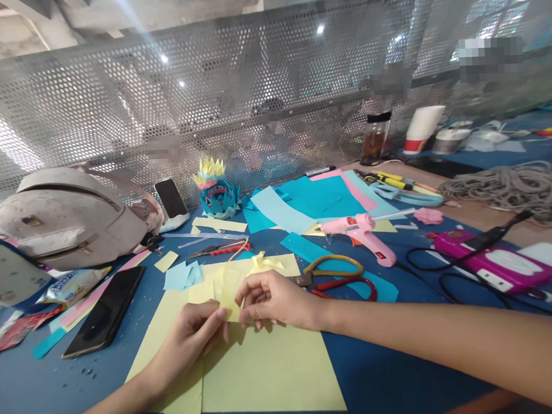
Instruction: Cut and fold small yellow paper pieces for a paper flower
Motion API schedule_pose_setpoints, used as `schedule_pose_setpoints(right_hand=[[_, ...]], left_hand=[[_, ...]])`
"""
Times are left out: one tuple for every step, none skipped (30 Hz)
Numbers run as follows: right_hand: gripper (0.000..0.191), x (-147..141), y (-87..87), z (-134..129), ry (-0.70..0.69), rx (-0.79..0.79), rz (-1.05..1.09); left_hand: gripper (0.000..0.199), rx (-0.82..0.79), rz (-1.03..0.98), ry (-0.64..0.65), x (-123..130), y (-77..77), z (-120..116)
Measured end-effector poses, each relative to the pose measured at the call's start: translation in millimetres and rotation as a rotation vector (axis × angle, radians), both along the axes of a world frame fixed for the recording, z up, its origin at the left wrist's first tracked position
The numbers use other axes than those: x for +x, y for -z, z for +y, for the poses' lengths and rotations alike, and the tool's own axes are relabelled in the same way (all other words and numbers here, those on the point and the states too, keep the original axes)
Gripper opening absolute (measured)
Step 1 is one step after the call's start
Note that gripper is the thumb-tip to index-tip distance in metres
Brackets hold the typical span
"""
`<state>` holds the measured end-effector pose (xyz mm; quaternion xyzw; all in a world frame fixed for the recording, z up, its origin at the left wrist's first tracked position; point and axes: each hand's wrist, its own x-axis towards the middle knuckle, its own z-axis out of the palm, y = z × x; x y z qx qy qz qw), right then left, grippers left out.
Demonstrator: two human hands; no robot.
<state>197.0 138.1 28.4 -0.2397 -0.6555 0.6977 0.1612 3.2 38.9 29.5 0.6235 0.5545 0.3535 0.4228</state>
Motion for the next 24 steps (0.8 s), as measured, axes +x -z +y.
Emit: schedule_pose_setpoints(right_hand=[[0.045, -0.1, 0.4, -0.1, 0.000, 0.003, 0.001], [0.044, -0.2, 0.9, -0.1, -0.003, 0.004, 0.004], [0.044, -0.4, 1.4, -0.1, -0.005, 0.005, 0.009], [0.044, -0.5, 2.0, 0.0, -0.007, 0.006, 0.014], [0.044, -0.7, 2.5, 0.1, -0.007, 0.006, 0.019], [0.044, -0.8, 2.9, 0.1, -0.008, 0.006, 0.021], [0.044, -1.0, 3.3, 0.2, -0.009, 0.006, 0.021], [0.045, -1.1, 3.5, 0.3, -0.009, 0.005, 0.020], [0.045, -1.1, 3.5, 0.3, -0.007, 0.003, 0.018], [0.045, -1.2, 3.4, 0.3, -0.006, 0.001, 0.017], [0.045, -1.2, 3.3, 0.3, -0.005, 0.000, 0.017], [0.045, -1.3, 3.0, 0.4, -0.004, -0.001, 0.016], [0.045, -1.3, 2.8, 0.4, -0.004, -0.002, 0.014], [0.046, -1.3, 2.6, 0.4, -0.005, -0.004, 0.013], [0.046, -1.3, 2.5, 0.4, -0.006, -0.007, 0.012], [0.046, -1.4, 2.4, 0.4, -0.007, -0.012, 0.012], [0.047, -1.3, 2.5, 0.4, -0.008, -0.017, 0.012], [0.047, -1.3, 2.5, 0.3, -0.008, -0.021, 0.011], [0.048, -1.2, 2.6, 0.2, -0.006, -0.022, 0.011], [0.048, -1.0, 2.7, 0.0, -0.004, -0.021, 0.010], [0.048, -0.9, 2.7, -0.1, -0.002, -0.017, 0.010], [0.048, -0.7, 2.4, -0.2, -0.001, -0.010, 0.009], [0.047, -0.4, 2.0, -0.4, -0.003, -0.002, 0.008], [0.046, -0.3, 1.4, -0.5, -0.005, 0.006, 0.007]], left_hand=[[0.056, -0.002, -0.005, 0.000, 0.0, 0.3, 0.0], [0.056, -0.003, -0.010, -0.001, 0.0, 0.5, -0.2], [0.057, -0.004, -0.015, -0.001, 0.1, 0.8, -0.4], [0.057, -0.005, -0.018, -0.001, 0.3, 0.9, -0.6], [0.057, -0.005, -0.021, 0.000, 0.5, 1.1, -0.9], [0.057, -0.006, -0.023, 0.000, 0.7, 1.1, -1.1], [0.057, -0.006, -0.024, -0.001, 0.9, 1.2, -1.3], [0.057, -0.007, -0.024, -0.001, 1.0, 1.2, -1.4], [0.056, -0.006, -0.022, -0.001, 1.1, 1.3, -1.4], [0.056, -0.005, -0.019, -0.002, 1.1, 1.4, -1.4], [0.056, -0.003, -0.016, -0.003, 1.1, 1.6, -1.3], [0.056, -0.002, -0.014, -0.004, 1.0, 1.9, -1.3], [0.056, -0.002, -0.013, -0.004, 0.9, 2.2, -1.4], [0.057, -0.004, -0.013, -0.005, 0.9, 2.5, -1.5], [0.057, -0.006, -0.014, -0.005, 0.9, 2.7, -1.6], [0.057, -0.009, -0.015, -0.005, 1.0, 2.8, -1.7], [0.057, -0.010, -0.015, -0.005, 1.1, 2.7, -1.7], [0.057, -0.008, -0.014, -0.007, 1.3, 2.5, -1.7], [0.057, -0.005, -0.012, -0.009, 1.4, 2.2, -1.5], [0.058, 0.000, -0.010, -0.013, 1.4, 1.7, -1.3], [0.058, 0.006, -0.009, -0.019, 1.4, 1.3, -0.9], [0.058, 0.013, -0.009, -0.025, 1.2, 0.8, -0.5], [0.059, 0.021, -0.010, -0.031, 0.9, 0.5, 0.0], [0.059, 0.028, -0.012, -0.038, 0.6, 0.1, 0.5]])
